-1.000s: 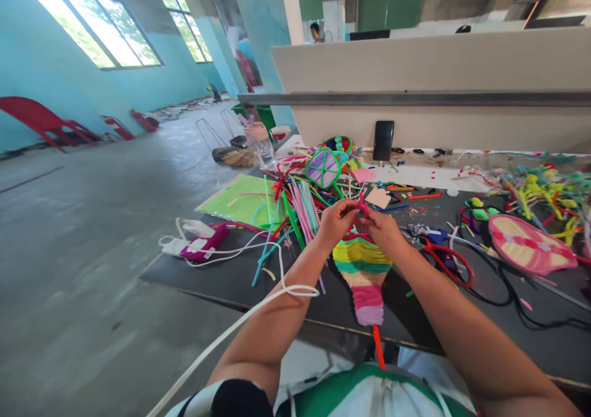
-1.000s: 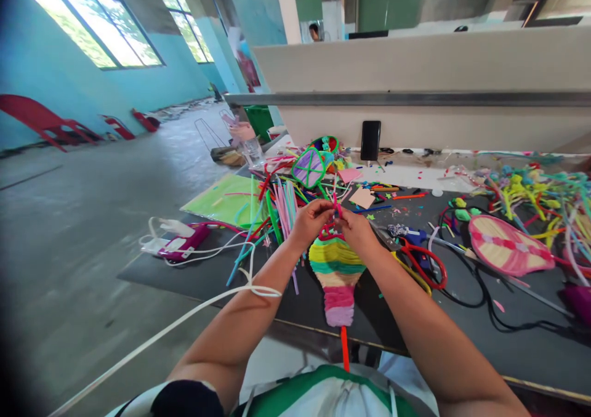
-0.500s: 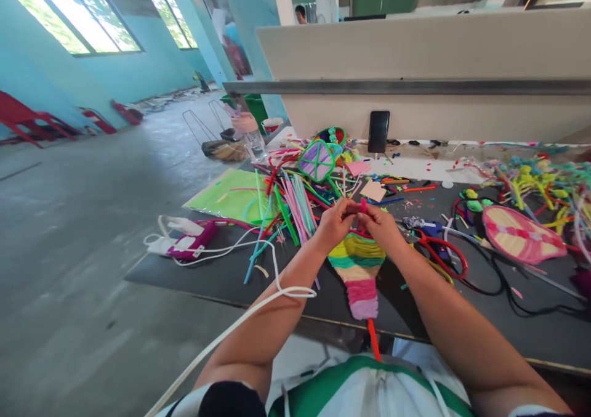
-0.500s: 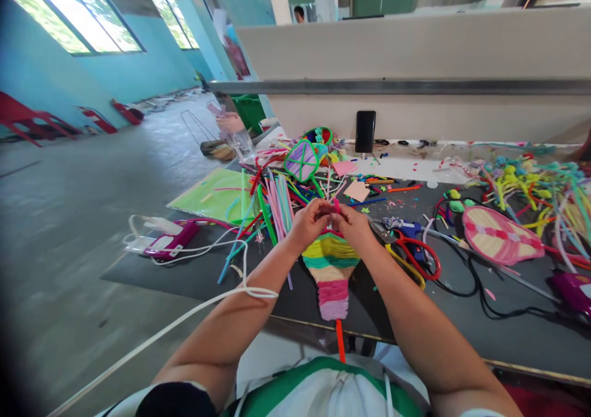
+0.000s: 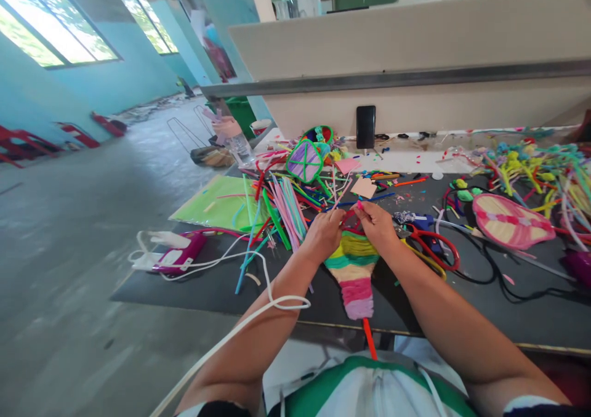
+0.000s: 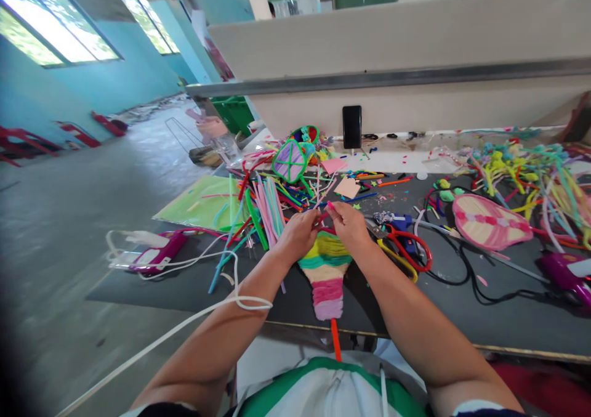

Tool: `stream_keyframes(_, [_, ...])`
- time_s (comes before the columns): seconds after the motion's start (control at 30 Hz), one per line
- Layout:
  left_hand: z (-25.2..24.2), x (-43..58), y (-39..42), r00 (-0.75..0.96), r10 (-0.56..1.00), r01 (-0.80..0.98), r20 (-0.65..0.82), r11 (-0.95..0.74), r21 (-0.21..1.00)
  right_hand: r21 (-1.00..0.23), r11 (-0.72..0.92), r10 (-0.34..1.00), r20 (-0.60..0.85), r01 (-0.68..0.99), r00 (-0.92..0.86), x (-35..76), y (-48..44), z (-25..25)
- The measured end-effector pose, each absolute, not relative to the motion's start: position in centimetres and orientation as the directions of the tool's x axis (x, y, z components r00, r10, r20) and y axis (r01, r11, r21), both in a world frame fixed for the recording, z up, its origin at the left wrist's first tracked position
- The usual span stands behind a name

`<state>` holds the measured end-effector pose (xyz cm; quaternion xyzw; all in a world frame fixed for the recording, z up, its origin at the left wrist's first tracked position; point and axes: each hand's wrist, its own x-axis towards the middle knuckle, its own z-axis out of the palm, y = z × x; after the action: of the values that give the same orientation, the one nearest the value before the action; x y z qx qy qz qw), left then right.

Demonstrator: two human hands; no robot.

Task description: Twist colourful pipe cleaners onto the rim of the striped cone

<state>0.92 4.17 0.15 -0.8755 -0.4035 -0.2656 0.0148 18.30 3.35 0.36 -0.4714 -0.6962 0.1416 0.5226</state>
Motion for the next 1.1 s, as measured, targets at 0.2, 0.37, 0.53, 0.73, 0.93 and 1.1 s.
stream_keyframes(0.2, [0.7,1.9,3.4,0.364,0.583,0.584,0.726,-0.750,0.309,-0.668,0.550,0.798,0.597,0.502,-0.081,17.8,3.3,0.9])
stream_keyframes(0.37, [2.0,3.3,3.2,0.257,0.588,0.471,0.767,-0.769,0.432,-0.658,0.570,0.786,0.611,0.492,-0.093,17.5,3.5,0.2])
stream_keyframes(0.53, [3.1,4.1,3.2,0.201,0.630,0.509,0.750,-0.721,0.470,-0.659,0.517,0.817,0.570,0.546,-0.086,17.2,3.5,-0.2])
stream_keyframes(0.73, [3.2,3.9,3.3,0.174,0.661,0.530,0.730,-0.687,0.496,-0.702,0.493,0.850,0.516,0.514,-0.111,16.9,3.1,0.5])
stream_keyframes(0.93, [3.4,3.3,3.4,0.137,0.725,0.390,0.675,-0.666,0.636,-0.947,0.316,0.936,0.301,0.061,-0.184,17.3,3.6,0.8])
stream_keyframes(1.1, [3.0,2.9,4.2,0.131,0.834,0.173,0.536,-0.551,0.816,-0.968,0.250,0.947,0.252,-0.038,-0.200,17.7,3.9,1.3])
